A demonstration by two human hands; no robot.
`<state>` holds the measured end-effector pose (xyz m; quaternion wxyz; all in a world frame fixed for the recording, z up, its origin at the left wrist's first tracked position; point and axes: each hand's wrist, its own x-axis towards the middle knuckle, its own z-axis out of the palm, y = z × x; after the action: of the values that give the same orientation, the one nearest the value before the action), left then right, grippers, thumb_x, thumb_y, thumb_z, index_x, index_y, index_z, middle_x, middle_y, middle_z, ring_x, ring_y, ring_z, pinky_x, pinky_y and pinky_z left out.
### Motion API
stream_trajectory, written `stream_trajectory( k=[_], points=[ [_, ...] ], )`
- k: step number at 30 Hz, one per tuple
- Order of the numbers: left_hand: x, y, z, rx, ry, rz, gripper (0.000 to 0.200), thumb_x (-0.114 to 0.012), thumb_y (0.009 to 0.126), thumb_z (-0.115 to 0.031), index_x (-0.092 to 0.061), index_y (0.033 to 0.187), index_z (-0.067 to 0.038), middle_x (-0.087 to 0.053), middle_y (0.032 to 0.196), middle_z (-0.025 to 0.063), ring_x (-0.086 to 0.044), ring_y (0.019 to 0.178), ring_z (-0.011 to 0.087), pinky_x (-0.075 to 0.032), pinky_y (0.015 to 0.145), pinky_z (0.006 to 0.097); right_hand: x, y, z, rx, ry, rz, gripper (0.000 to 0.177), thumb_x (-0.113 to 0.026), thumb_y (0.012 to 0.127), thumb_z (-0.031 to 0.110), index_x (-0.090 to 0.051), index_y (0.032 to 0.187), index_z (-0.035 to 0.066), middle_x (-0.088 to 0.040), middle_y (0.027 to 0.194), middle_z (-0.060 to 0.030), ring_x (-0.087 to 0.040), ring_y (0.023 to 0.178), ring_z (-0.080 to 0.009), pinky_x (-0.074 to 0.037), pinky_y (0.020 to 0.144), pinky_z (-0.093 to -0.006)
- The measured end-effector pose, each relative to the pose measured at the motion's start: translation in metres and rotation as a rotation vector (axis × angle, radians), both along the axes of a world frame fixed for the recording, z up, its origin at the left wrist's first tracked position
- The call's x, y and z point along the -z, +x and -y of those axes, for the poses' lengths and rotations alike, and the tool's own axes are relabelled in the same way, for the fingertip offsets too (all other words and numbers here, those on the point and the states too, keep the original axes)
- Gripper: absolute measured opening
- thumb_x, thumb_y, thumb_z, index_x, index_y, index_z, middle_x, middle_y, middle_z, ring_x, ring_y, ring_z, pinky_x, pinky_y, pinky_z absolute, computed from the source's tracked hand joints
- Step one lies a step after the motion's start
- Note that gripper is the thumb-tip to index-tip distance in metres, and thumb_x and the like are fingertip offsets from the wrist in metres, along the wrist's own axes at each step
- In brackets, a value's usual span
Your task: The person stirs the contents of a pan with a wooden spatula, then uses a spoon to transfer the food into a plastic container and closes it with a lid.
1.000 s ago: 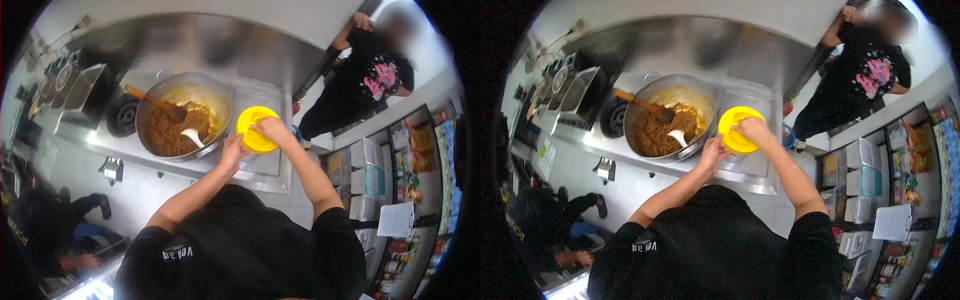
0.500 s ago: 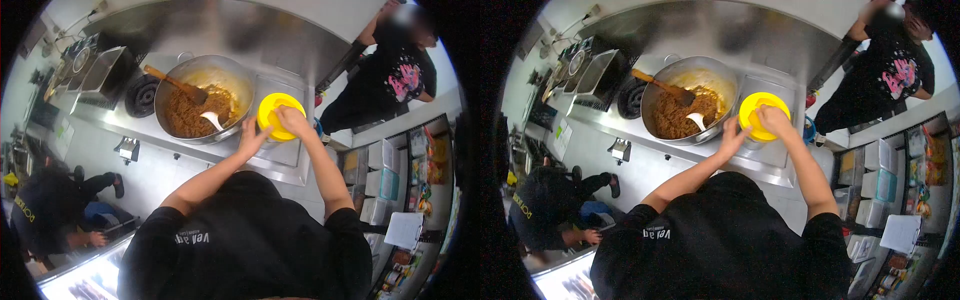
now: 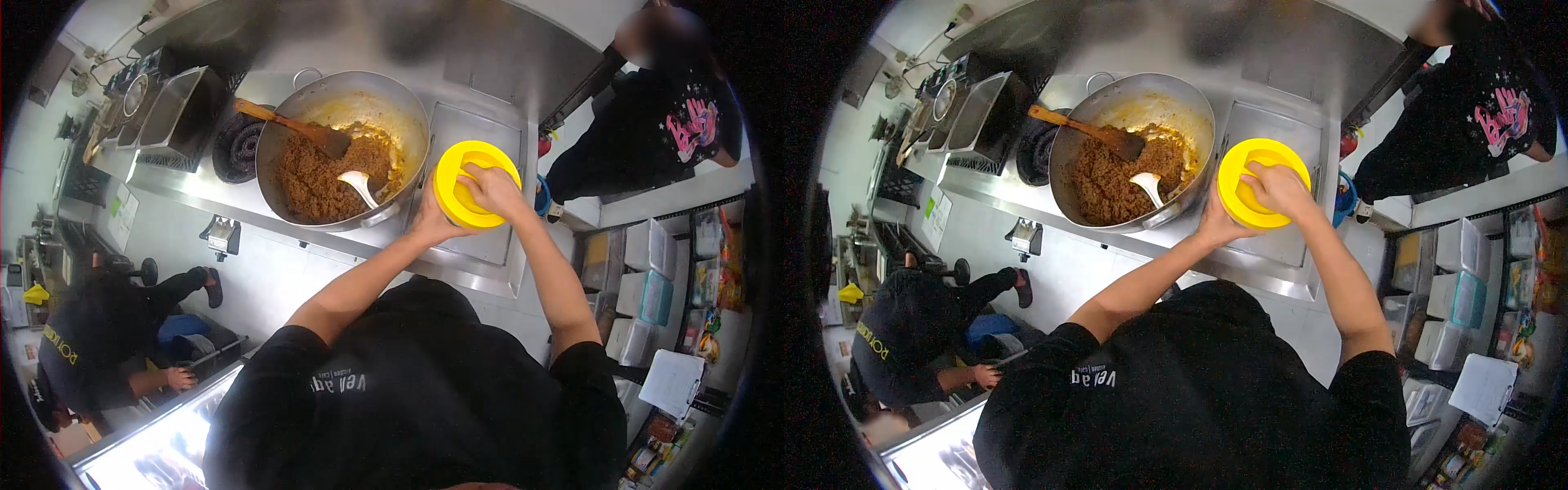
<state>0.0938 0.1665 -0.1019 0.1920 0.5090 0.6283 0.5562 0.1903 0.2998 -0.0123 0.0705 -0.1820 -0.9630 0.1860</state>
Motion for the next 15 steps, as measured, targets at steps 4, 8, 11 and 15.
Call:
stream_trajectory(
  k=[4,8,11,15],
  points=[
    [0.005,0.004,-0.006,-0.017,0.025,0.038,0.129,-0.089,0.046,-0.035,-0.01,0.142,-0.002,-0.025,0.138,0.0202,-0.025,0.132,0.036,-0.024,0.11,0.0437,0.002,-0.001,0.008,0.107,0.031,-0.026,0.032,-0.049,0.091,0.034,-0.061,0.101,0.005,-0.063,0.074,-0.0237,-0.062,0.071,-0.041,-0.048,0.068,-0.0515],
    [0.007,0.002,-0.014,0.041,0.02,0.003,0.127,-0.089,0.047,-0.034,-0.011,0.141,-0.002,-0.027,0.137,0.0201,-0.027,0.131,0.0357,-0.025,0.11,0.0436,0.009,0.0,0.008,0.248,0.043,-0.058,0.032,-0.048,0.092,0.034,-0.06,0.101,0.006,-0.062,0.072,-0.024,-0.062,0.07,-0.041,-0.048,0.066,-0.0519],
    [0.002,0.008,-0.018,0.042,0.06,0.015,0.124,-0.089,0.048,-0.035,-0.013,0.14,-0.002,-0.028,0.136,0.0199,-0.029,0.13,0.035,-0.027,0.109,0.043,0.007,0.003,0.002,0.245,0.019,-0.071,0.033,-0.048,0.092,0.035,-0.06,0.102,0.006,-0.063,0.075,-0.0237,-0.062,0.071,-0.0408,-0.048,0.068,-0.0517],
    [0.001,0.025,-0.014,-0.051,-0.02,-0.021,0.133,-0.089,0.052,-0.033,0.003,0.142,0.0,-0.028,0.14,0.022,-0.031,0.132,0.0336,-0.028,0.109,0.0414,0.0,0.011,-0.01,0.13,0.004,-0.054,0.035,-0.049,0.091,0.036,-0.061,0.103,0.006,-0.064,0.079,-0.0227,-0.063,0.075,-0.0402,-0.048,0.071,-0.0507]
  ],
)
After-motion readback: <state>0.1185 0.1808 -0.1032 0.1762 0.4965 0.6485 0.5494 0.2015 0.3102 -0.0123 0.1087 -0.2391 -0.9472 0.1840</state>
